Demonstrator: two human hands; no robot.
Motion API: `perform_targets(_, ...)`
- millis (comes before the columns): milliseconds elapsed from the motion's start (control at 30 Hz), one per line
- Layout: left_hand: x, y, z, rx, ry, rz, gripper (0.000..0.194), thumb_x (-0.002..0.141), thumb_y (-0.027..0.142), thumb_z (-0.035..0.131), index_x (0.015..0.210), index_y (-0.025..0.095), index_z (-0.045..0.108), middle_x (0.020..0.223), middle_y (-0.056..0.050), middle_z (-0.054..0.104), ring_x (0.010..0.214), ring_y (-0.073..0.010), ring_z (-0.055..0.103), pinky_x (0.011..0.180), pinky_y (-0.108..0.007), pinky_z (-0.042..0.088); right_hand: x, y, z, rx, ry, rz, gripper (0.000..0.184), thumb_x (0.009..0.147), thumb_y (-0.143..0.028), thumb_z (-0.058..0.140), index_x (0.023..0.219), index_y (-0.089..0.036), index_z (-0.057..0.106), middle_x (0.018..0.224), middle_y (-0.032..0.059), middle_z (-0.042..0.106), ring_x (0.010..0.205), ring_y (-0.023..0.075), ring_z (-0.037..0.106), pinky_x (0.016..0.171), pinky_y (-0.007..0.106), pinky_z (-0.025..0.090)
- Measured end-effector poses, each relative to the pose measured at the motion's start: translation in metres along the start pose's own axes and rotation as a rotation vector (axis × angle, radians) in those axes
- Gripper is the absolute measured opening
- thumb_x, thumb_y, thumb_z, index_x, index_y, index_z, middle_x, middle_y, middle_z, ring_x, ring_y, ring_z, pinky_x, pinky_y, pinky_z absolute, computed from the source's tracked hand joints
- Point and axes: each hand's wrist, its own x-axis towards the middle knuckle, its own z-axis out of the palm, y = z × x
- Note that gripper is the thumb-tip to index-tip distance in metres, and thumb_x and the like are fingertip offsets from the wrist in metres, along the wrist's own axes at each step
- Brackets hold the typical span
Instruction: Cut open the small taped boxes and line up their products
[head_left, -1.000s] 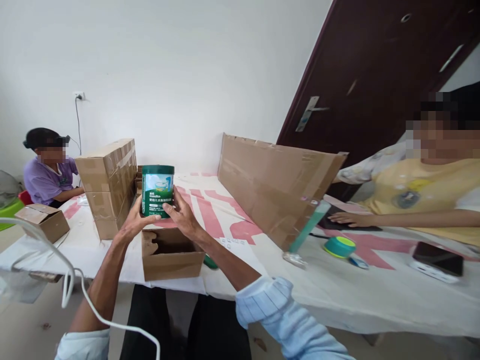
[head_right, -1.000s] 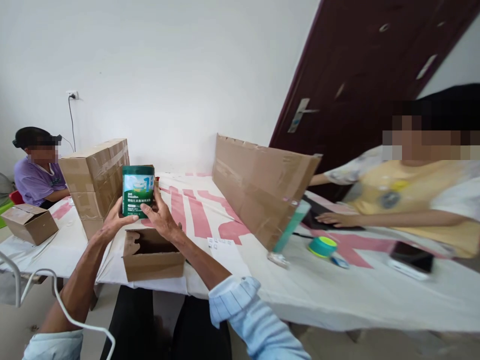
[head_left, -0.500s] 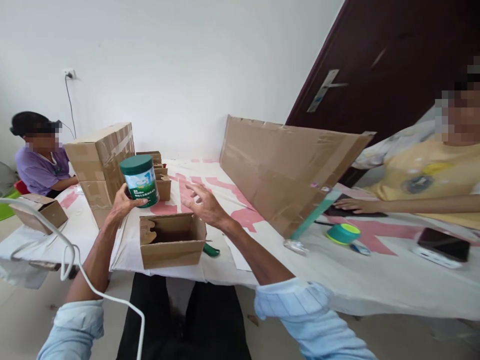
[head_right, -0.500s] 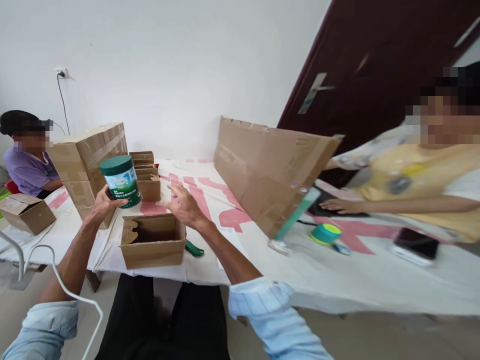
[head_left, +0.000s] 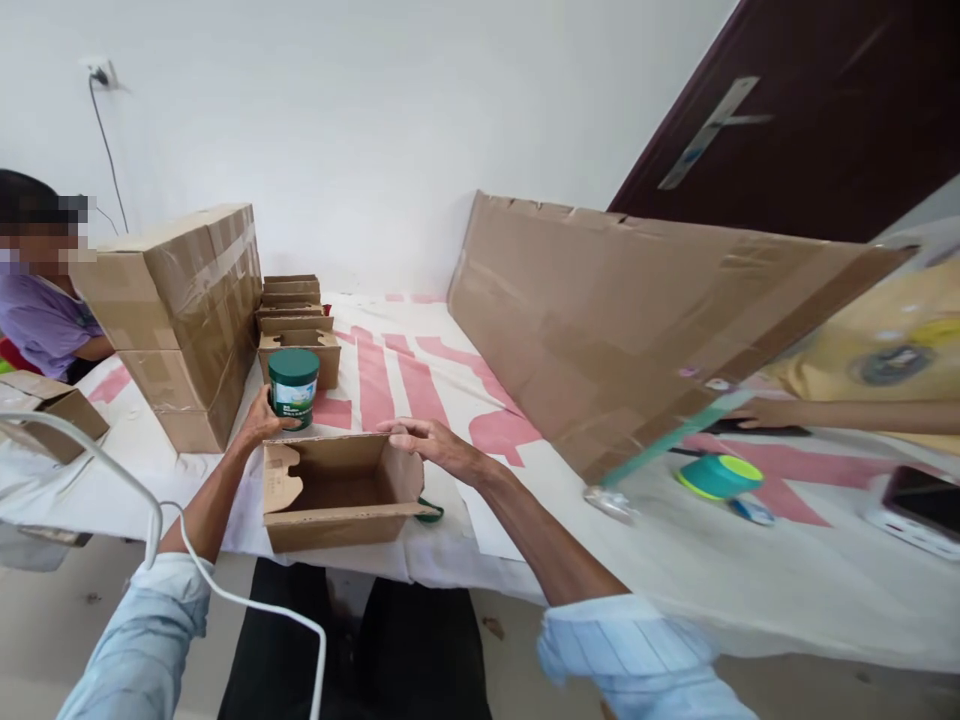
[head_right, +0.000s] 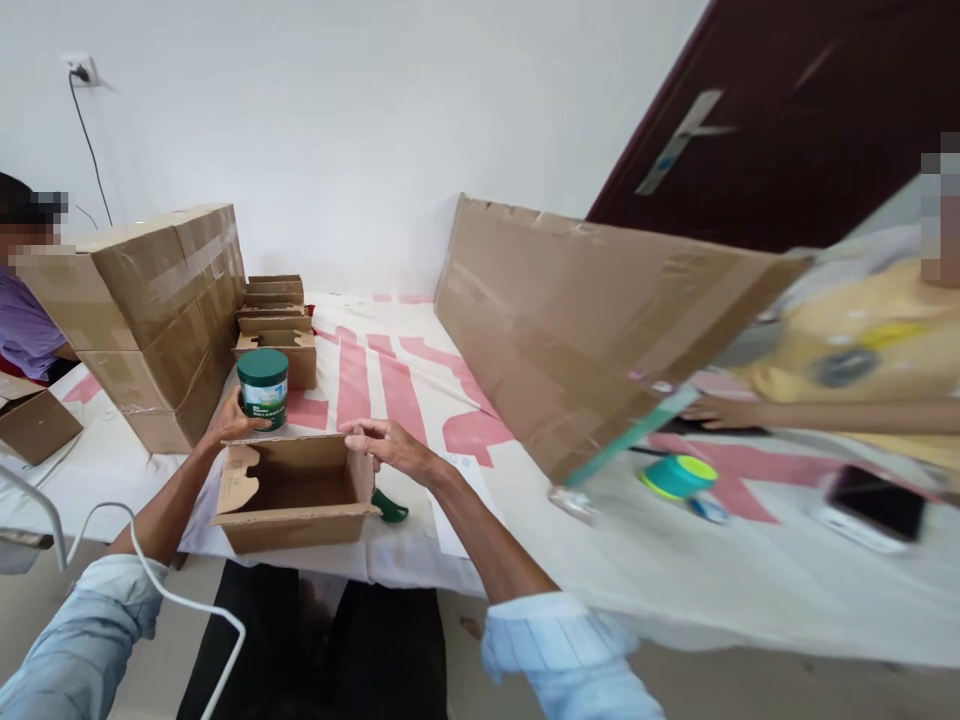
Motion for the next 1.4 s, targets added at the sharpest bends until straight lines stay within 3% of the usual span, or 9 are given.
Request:
perform_targets(300, 0.033, -0.025, 0.044, 0.029, 0.012, -0.031, 0.083, 0.049, 0.028, 0.098, 0.123, 0.016, 0.061, 0.123, -0.011, 0.072, 0.116, -0.0286, 0.067, 0.103, -0.040, 0.052, 0.010, 0.001, 0.011, -0.022, 0.068, -0.087, 0.033, 0.078, -0.052, 0.080, 0.084, -0.020, 0.073, 0.067, -0.0044, 0.052, 0.065, 0.0136, 0.046, 0.061, 0.028, 0.040)
perform_targets(467, 0.037, -0.002, 0.030, 0.030, 0.051, -0.046, 0.065, 0.059, 0.046, 0.097, 0.111, 0.016, 0.071, 0.117, -0.012, 0.077, 0.115, -0.0300, 0.069, 0.102, -0.040, 0.054, 0.028, 0.002, 0.003, 0.064, 0.132, -0.106, 0.034, 0.078, -0.053, 0.079, 0.082, -0.021, 0.071, 0.077, 0.0013, 0.067, 0.070, 0.0161, 0.054, 0.065, 0.029, 0.044)
perform_targets(633, -0.038, 0.029, -0.036, 0.028, 0.182, -0.080, 0.053, 0.081, 0.064, 0.078, 0.108, 0.018, 0.077, 0.107, -0.010, 0.079, 0.100, -0.0265, 0.072, 0.088, -0.037, 0.059, 0.045, -0.001, -0.006, 0.128, 0.168, -0.156, 0.035, 0.078, -0.054, 0.080, 0.081, -0.021, 0.071, 0.091, 0.0074, 0.079, 0.078, 0.0197, 0.063, 0.070, 0.031, 0.049)
perform_targets(700, -0.084, 0.041, -0.060, 0.020, 0.355, -0.068, 0.044, 0.084, 0.060, 0.078, 0.102, 0.020, 0.078, 0.091, -0.006, 0.078, 0.085, -0.0216, 0.071, 0.078, -0.033, 0.058, 0.053, -0.001, -0.006, 0.146, 0.189, -0.212, 0.032, 0.079, -0.052, 0.080, 0.082, -0.021, 0.071, 0.095, 0.0078, 0.079, 0.082, 0.0208, 0.064, 0.072, 0.032, 0.050)
perform_targets(833, -0.157, 0.063, -0.075, 0.165, 0.529, -0.085, 0.028, 0.083, 0.049, 0.077, 0.077, 0.021, 0.075, 0.067, -0.001, 0.070, 0.063, -0.0184, 0.064, 0.063, -0.030, 0.053, 0.075, 0.005, 0.002, 0.124, 0.261, -0.316, 0.026, 0.080, -0.048, 0.077, 0.083, -0.023, 0.071, 0.098, 0.0067, 0.078, 0.086, 0.0210, 0.064, 0.076, 0.033, 0.051)
perform_targets(933, -0.176, 0.077, -0.058, 0.269, 0.462, 0.003, 0.024, 0.082, 0.044, 0.077, 0.071, 0.024, 0.074, 0.062, 0.000, 0.068, 0.058, -0.0185, 0.061, 0.061, -0.031, 0.051, 0.096, 0.016, 0.016, 0.069, 0.286, -0.331, 0.026, 0.079, -0.049, 0.075, 0.081, -0.024, 0.069, 0.089, 0.0049, 0.073, 0.082, 0.0201, 0.060, 0.072, 0.033, 0.050)
perform_targets(1133, -0.149, 0.072, 0.007, 0.327, -0.079, 0.064, 0.024, 0.086, 0.047, 0.076, 0.072, 0.027, 0.077, 0.071, -0.004, 0.076, 0.068, -0.0234, 0.068, 0.070, -0.035, 0.052, 0.128, 0.022, 0.039, 0.130, 0.272, -0.308, 0.046, 0.075, -0.066, 0.079, 0.088, -0.023, 0.069, 0.085, 0.0023, 0.068, 0.079, 0.0187, 0.061, 0.078, 0.035, 0.056)
perform_targets(1267, -0.109, 0.048, 0.035, 0.422, -0.022, -0.093, 0.024, 0.088, 0.045, 0.073, 0.076, 0.026, 0.080, 0.080, -0.008, 0.080, 0.077, -0.0280, 0.072, 0.074, -0.037, 0.049, 0.118, 0.018, 0.034, 0.214, 0.318, -0.264, 0.069, 0.084, -0.083, 0.064, 0.115, -0.021, 0.071, 0.116, 0.0110, 0.073, 0.094, 0.0229, 0.069, 0.088, 0.042, 0.061)
perform_targets(1400, -0.075, 0.030, 0.041, 0.466, 0.031, -0.132, 0.029, 0.090, 0.045, 0.070, 0.074, 0.024, 0.081, 0.077, -0.009, 0.079, 0.077, -0.0286, 0.072, 0.073, -0.037, 0.045, 0.075, 0.028, 0.027, 0.023, 0.398, -0.258, 0.062, 0.094, -0.073, 0.061, 0.126, -0.021, 0.071, 0.121, 0.0122, 0.073, 0.106, 0.0269, 0.070, 0.095, 0.046, 0.059)
